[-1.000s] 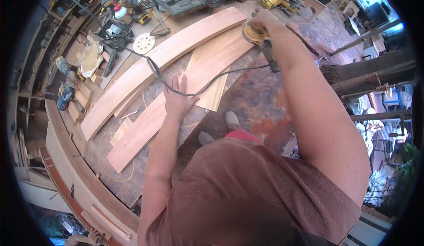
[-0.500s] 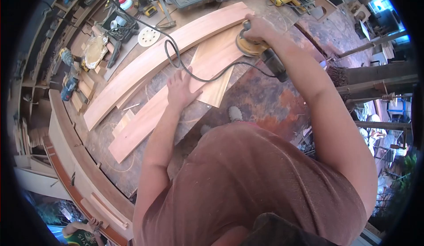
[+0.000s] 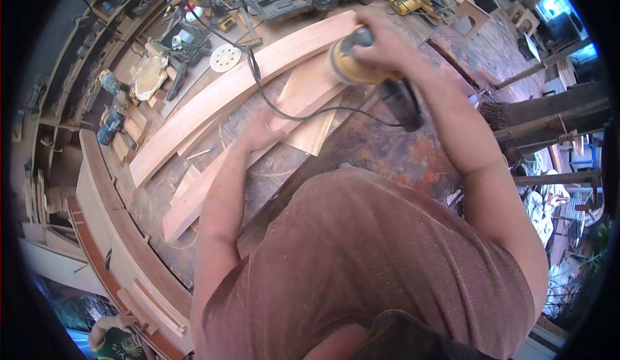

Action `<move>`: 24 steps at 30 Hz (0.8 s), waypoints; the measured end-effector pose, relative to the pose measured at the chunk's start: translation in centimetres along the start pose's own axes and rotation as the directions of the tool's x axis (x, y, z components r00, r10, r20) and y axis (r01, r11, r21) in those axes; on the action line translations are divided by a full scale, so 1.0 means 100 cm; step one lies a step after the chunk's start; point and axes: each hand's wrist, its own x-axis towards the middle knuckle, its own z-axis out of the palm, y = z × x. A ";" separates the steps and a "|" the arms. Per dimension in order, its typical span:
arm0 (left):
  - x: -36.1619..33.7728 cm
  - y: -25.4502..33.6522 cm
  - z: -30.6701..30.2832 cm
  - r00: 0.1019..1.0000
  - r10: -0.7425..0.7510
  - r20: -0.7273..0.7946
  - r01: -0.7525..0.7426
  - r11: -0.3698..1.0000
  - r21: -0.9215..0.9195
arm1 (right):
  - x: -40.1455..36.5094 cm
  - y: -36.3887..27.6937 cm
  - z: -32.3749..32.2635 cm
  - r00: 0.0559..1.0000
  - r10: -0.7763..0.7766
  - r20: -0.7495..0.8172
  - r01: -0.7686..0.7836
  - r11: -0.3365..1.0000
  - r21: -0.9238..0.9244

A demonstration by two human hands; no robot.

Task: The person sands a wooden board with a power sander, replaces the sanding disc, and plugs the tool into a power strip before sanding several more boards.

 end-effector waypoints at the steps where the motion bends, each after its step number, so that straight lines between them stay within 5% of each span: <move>1: 0.003 -0.009 -0.005 0.992 -0.030 0.125 0.042 0.995 -0.092 | -0.006 0.003 -0.019 0.993 -0.061 -0.100 0.057 0.998 -0.040; 4: -0.003 -0.010 -0.023 0.975 -0.008 0.224 0.061 0.971 -0.230 | -0.017 0.022 -0.054 0.973 -0.075 -0.220 0.061 0.996 -0.068; 11: 0.015 -0.011 -0.055 0.953 -0.075 0.295 0.118 0.985 -0.128 | -0.040 0.068 -0.077 0.928 0.091 -0.361 -0.101 0.995 -0.009; 14: -0.020 0.051 -0.053 0.994 -0.029 -0.109 0.055 0.967 0.247 | -0.049 0.066 -0.084 0.928 0.170 -0.332 -0.165 0.985 0.042; 17: -0.012 0.028 -0.039 0.996 0.025 -0.086 0.017 0.886 0.464 | -0.050 0.092 -0.081 0.922 0.080 -0.380 -0.095 0.995 -0.021; 20: 0.018 -0.019 -0.048 0.991 0.135 -0.013 -0.123 0.937 0.328 | -0.050 0.095 -0.088 0.929 0.150 -0.337 -0.158 0.987 0.004; 24: 0.016 -0.027 -0.050 0.985 0.047 0.165 -0.043 0.999 -0.026 | -0.039 0.105 -0.089 0.954 0.161 -0.255 -0.143 0.986 0.087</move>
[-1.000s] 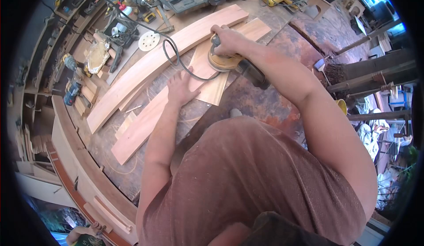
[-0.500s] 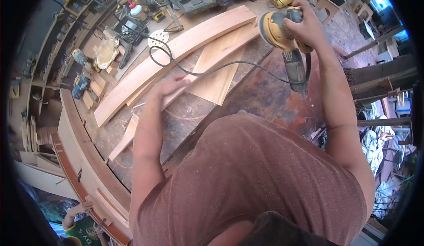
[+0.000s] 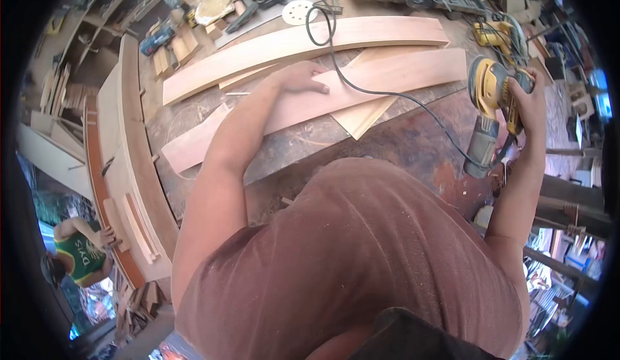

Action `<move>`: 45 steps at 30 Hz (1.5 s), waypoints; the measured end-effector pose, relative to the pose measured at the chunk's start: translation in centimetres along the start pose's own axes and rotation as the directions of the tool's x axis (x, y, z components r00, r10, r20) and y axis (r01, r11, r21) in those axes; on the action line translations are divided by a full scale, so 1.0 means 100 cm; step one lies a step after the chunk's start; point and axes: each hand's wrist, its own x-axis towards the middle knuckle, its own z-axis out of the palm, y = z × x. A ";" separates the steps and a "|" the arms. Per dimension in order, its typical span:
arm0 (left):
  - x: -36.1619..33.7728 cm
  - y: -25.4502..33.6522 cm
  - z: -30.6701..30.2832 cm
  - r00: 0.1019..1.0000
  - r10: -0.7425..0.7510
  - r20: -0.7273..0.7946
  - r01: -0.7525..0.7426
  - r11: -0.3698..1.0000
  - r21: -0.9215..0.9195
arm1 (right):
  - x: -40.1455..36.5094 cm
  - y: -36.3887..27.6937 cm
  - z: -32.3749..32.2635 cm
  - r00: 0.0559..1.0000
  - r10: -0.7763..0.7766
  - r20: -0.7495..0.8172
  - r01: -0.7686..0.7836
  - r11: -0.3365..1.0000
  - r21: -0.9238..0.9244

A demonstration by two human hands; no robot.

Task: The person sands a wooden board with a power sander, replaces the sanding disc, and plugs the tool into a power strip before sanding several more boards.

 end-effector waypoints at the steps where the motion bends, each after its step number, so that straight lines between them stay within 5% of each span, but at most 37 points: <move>1: 0.007 -0.008 0.008 0.998 0.012 0.066 -0.006 0.996 -0.094 | 0.000 -0.004 -0.001 1.000 -0.008 0.019 0.008 1.000 -0.014; 7: 0.010 -0.007 0.018 0.997 -0.028 0.077 0.032 0.998 -0.063 | 0.006 0.009 0.022 0.998 -0.065 0.020 0.067 0.990 -0.121; 9: 0.012 0.001 0.021 0.992 -0.081 0.102 0.085 0.995 -0.044 | 0.013 0.004 0.033 0.989 0.116 0.096 -0.081 0.947 -0.310; 15: -0.009 -0.007 0.056 0.959 -0.165 -0.231 0.193 0.976 0.105 | 0.033 0.009 0.081 0.965 0.079 0.248 -0.023 0.975 -0.220; 17: -0.003 0.012 0.061 0.927 -0.106 -0.360 0.249 0.893 0.376 | 0.032 -0.004 0.090 0.966 0.043 0.254 0.030 0.961 -0.275; 21: 0.025 0.015 0.082 0.784 0.202 -0.587 0.089 0.899 0.428 | 0.056 0.021 0.123 0.949 0.005 0.317 0.080 0.964 -0.254; 23: 0.025 0.039 0.088 0.778 0.109 -0.618 -0.094 0.994 0.058 | 0.062 0.021 0.142 0.944 0.018 0.329 0.065 0.968 -0.241; 24: 0.028 0.042 0.096 0.782 0.118 -0.612 -0.106 0.993 0.057 | 0.064 0.025 0.152 0.948 -0.014 0.317 0.097 0.964 -0.248; 26: 0.035 0.044 0.110 0.666 0.333 -0.667 0.034 0.881 0.473 | 0.064 0.028 0.162 0.935 0.055 0.350 0.041 0.965 -0.260; 27: 0.036 0.043 0.112 0.665 0.335 -0.667 0.030 0.881 0.472 | 0.064 0.022 0.166 0.914 0.112 0.390 -0.005 0.965 -0.264; 29: 0.030 0.035 0.112 0.794 0.226 -0.565 -0.005 0.930 0.367 | 0.065 0.005 0.167 0.888 0.101 0.449 0.025 0.963 -0.267; 31: 0.016 0.035 0.103 0.825 0.183 -0.535 -0.011 0.951 0.309 | 0.057 -0.012 0.178 0.855 0.093 0.510 0.052 0.963 -0.263; 33: -0.004 0.027 0.099 0.851 0.135 -0.507 -0.006 0.969 0.247 | 0.046 -0.033 0.193 0.858 -0.077 0.509 0.213 0.953 -0.215; 37: -0.055 0.010 0.097 0.744 0.057 -0.666 0.017 0.994 0.104 | 0.020 -0.090 0.219 0.821 -0.209 0.532 0.331 0.932 -0.145; 39: -0.082 -0.002 0.095 0.596 0.069 -0.800 0.050 0.991 0.123 | 0.008 -0.121 0.230 0.794 -0.231 0.563 0.364 0.921 -0.136; 41: -0.110 -0.009 0.097 0.474 -0.226 -0.851 0.001 0.967 -0.256 | -0.006 -0.145 0.244 0.768 -0.244 0.592 0.392 0.910 -0.133; 43: -0.135 -0.021 0.099 0.421 -0.431 -0.798 -0.183 0.822 -0.540 | -0.018 -0.171 0.261 0.741 -0.289 0.606 0.427 0.899 -0.093; 45: -0.145 -0.035 0.108 0.306 -0.526 -0.793 -0.511 0.612 -0.603 | -0.031 -0.199 0.268 0.708 -0.316 0.631 0.463 0.883 -0.077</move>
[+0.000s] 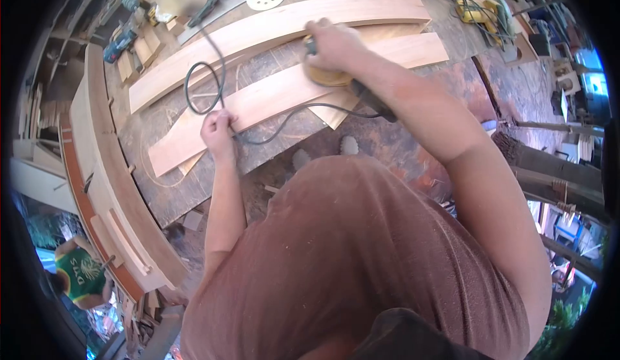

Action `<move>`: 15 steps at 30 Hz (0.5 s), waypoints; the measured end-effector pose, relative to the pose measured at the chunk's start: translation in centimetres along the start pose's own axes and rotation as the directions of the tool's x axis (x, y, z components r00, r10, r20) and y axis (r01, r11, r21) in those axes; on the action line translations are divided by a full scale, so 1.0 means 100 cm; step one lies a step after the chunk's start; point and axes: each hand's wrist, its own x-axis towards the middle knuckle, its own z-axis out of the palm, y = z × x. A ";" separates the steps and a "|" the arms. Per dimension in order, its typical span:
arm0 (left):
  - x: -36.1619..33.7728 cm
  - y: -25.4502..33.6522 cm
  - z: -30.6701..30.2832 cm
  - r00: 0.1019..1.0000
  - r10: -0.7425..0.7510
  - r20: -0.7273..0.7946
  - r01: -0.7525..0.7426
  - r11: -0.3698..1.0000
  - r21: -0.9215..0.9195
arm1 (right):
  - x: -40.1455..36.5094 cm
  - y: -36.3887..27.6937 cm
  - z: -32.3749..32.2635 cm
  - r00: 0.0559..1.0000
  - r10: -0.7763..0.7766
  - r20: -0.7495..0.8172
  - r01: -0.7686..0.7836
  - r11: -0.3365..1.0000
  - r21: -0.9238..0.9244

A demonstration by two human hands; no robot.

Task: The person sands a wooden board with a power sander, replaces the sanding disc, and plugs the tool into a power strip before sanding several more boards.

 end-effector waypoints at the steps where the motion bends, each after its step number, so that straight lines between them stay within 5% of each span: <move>1: 0.001 0.001 -0.005 1.000 -0.002 0.015 0.002 1.000 -0.004 | 0.003 -0.014 0.001 1.000 -0.011 0.026 0.011 1.000 -0.002; 8: 0.022 -0.008 -0.009 1.000 0.012 -0.020 -0.013 0.997 -0.077 | -0.002 -0.038 -0.005 0.996 -0.045 0.079 0.042 0.998 0.041; 15: 0.020 -0.029 -0.002 0.999 -0.015 0.030 0.016 1.000 -0.026 | -0.009 0.040 -0.022 0.976 0.203 0.074 -0.200 0.979 -0.046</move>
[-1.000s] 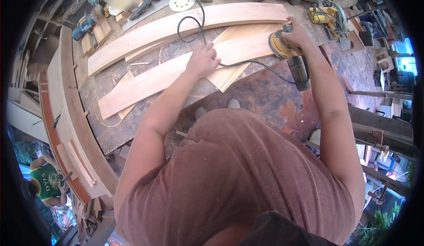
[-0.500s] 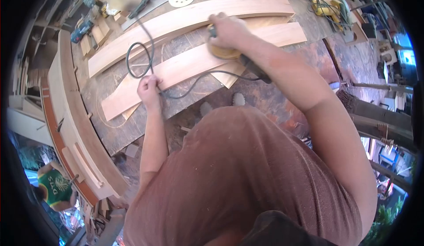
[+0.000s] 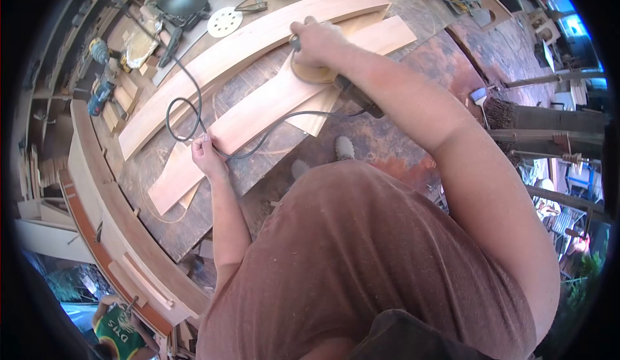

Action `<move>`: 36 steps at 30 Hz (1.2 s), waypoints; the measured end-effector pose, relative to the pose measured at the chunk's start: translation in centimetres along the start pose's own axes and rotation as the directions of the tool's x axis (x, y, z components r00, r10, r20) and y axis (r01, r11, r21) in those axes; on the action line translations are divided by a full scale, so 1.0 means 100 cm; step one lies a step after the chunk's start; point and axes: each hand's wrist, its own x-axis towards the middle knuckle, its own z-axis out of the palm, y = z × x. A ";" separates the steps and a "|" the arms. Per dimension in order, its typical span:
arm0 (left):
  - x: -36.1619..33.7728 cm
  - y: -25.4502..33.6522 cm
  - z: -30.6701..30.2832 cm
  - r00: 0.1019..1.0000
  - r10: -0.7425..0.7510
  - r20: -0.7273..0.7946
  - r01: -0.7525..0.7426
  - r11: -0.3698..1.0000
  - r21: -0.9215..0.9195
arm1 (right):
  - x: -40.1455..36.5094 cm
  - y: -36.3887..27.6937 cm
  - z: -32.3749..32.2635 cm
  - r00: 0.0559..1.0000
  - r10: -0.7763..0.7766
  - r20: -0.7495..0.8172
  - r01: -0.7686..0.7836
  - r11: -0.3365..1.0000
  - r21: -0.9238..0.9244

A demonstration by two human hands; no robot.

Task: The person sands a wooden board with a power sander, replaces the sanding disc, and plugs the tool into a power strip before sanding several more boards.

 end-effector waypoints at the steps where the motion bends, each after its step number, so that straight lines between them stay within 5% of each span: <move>1: -0.003 0.000 0.003 1.000 -0.004 0.001 0.004 0.997 0.071 | 0.001 0.015 -0.003 0.998 0.058 -0.010 -0.058 0.998 -0.009; 6: -0.013 0.009 0.022 1.000 -0.014 0.000 0.014 0.986 0.166 | 0.012 0.104 -0.007 0.965 0.215 -0.154 -0.213 0.977 0.026; 14: -0.034 0.005 0.073 0.946 0.014 0.323 -0.084 0.976 0.202 | 0.020 0.222 -0.033 0.869 0.480 -0.115 -0.480 0.877 0.033; 22: -0.044 -0.011 0.103 0.865 -0.106 0.491 0.027 0.986 0.166 | 0.040 0.310 -0.030 0.850 0.483 -0.209 -0.490 0.871 0.022; 28: -0.041 -0.009 0.104 0.873 -0.125 0.471 0.047 0.984 0.173 | 0.009 0.290 -0.024 0.897 0.381 -0.224 -0.402 0.914 -0.053; 34: -0.039 -0.007 0.088 0.898 -0.161 0.409 0.101 0.981 0.163 | -0.021 0.159 -0.019 0.985 0.170 0.024 -0.171 0.984 0.042; 36: -0.041 0.011 0.083 0.913 -0.116 0.392 0.050 0.984 0.174 | -0.024 0.123 -0.001 0.985 -0.067 -0.160 0.077 0.995 0.060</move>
